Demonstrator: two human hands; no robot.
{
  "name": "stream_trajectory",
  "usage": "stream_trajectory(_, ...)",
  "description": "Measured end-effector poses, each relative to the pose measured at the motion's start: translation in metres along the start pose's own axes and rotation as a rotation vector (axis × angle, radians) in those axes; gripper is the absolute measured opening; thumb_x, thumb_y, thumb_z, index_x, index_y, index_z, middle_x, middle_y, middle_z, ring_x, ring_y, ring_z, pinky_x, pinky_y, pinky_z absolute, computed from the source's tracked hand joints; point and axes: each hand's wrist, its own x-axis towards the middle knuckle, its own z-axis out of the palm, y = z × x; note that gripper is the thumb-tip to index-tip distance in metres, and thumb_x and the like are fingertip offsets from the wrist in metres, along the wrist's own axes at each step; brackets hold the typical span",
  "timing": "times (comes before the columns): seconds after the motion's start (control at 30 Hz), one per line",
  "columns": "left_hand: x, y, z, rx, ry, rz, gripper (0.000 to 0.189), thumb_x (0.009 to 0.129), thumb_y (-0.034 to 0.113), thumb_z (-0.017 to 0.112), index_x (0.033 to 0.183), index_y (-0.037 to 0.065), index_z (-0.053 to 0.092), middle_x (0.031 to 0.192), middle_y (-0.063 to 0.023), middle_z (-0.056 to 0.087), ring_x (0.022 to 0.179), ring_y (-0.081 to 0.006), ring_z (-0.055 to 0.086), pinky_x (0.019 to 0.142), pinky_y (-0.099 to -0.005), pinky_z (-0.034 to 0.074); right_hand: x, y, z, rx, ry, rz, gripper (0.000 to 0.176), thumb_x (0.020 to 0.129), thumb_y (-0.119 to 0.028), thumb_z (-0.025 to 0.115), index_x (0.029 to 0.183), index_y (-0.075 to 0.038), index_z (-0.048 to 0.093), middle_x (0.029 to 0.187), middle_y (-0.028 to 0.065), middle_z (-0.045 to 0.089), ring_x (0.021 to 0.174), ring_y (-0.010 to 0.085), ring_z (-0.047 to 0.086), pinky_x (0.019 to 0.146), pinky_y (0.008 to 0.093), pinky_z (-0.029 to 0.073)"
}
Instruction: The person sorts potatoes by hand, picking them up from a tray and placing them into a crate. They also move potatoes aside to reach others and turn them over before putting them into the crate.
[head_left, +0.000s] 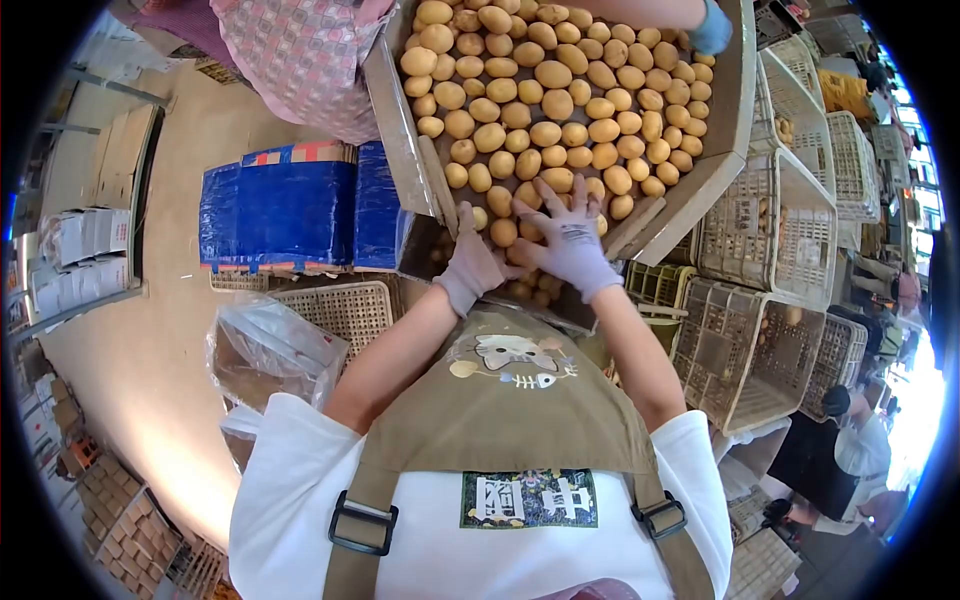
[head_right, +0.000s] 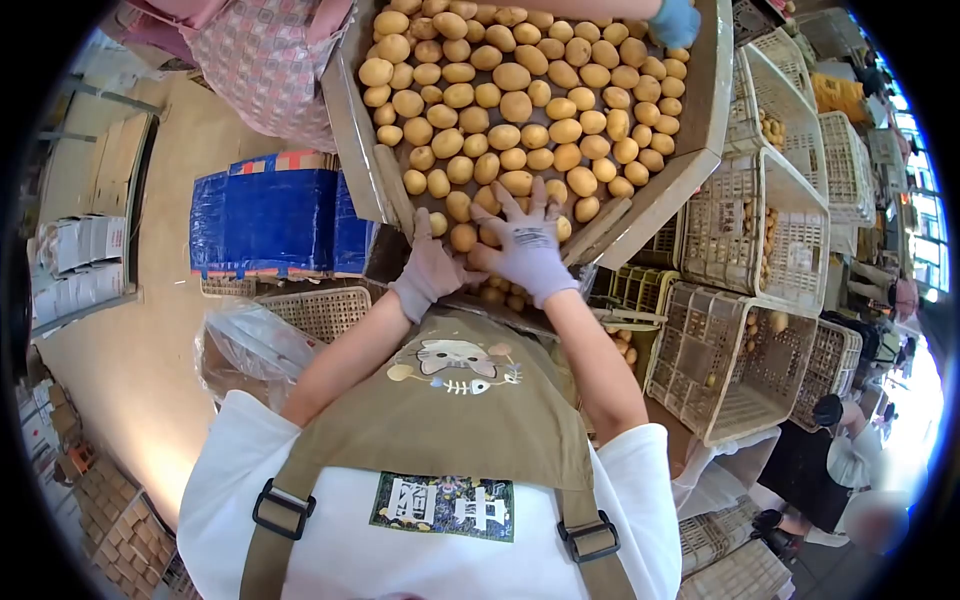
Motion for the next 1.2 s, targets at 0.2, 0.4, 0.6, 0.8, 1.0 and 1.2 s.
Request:
stream_trajectory(0.2,0.022,-0.02,0.046,0.155,0.797,0.222,0.076,0.098,0.069,0.037,0.155,0.02,0.033,0.159,-0.009,0.037,0.145,-0.0338,0.037,0.115,-0.0674,0.026,0.018,0.006,0.001,0.137,0.143,0.117,0.043,0.082,-0.039,0.069,0.123,-0.027,0.072,0.151,0.0111,0.05,0.141,0.0394,0.042,0.115,0.0624,0.022)
stream_trajectory(0.4,0.035,-0.031,0.077,0.214,0.867,0.292,0.085,0.093,0.076,0.041,0.158,0.023,0.026,0.162,-0.0057,0.031,0.147,-0.0345,0.034,0.116,-0.0673,0.026,0.045,0.007,0.0,0.053,0.304,0.038,0.027,0.082,-0.025,0.07,0.108,-0.019,0.073,0.116,0.0063,0.068,0.111,0.0311,0.061,0.098,0.0508,0.041)
stream_trajectory(0.6,0.033,-0.019,0.059,0.065,0.822,0.257,0.095,0.087,0.086,0.041,0.159,0.026,0.023,0.162,-0.0037,0.03,0.147,-0.0342,0.034,0.116,-0.0652,0.029,0.177,-0.042,-0.014,-0.052,-0.078,0.1,0.04,0.094,-0.015,0.052,0.133,-0.018,0.06,0.137,0.012,0.058,0.116,0.0307,0.064,0.095,0.0452,0.052)
stream_trajectory(0.8,0.038,-0.024,0.083,0.228,0.852,0.264,0.093,0.089,0.086,0.037,0.159,0.025,0.024,0.161,-0.0055,0.036,0.146,-0.0323,0.039,0.117,-0.0617,0.031,0.207,-0.038,-0.021,-0.039,-0.24,0.222,0.038,0.098,-0.021,0.057,0.135,-0.016,0.054,0.136,0.0123,0.06,0.121,0.0316,0.064,0.093,0.0467,0.053)
stream_trajectory(1.0,0.032,-0.02,0.075,0.209,0.733,0.241,0.093,0.091,0.083,0.036,0.16,0.022,0.021,0.165,-0.0074,0.026,0.151,-0.0336,0.027,0.118,-0.0643,0.026,0.126,-0.015,-0.02,0.681,0.464,0.147,0.026,0.087,-0.018,0.072,0.112,-0.017,0.064,0.102,0.0087,0.066,0.09,0.0278,0.068,0.078,0.0402,0.053)
stream_trajectory(1.2,0.03,-0.013,0.071,0.197,0.608,0.17,0.087,0.093,0.081,0.03,0.16,0.026,0.025,0.167,-0.0013,0.025,0.152,-0.0312,0.025,0.116,-0.0678,0.026,-0.124,0.125,-0.084,-0.104,0.789,0.625,0.03,0.078,-0.001,0.075,0.107,-0.008,0.073,0.105,0.0085,0.072,0.095,0.022,0.066,0.08,0.0367,0.055)
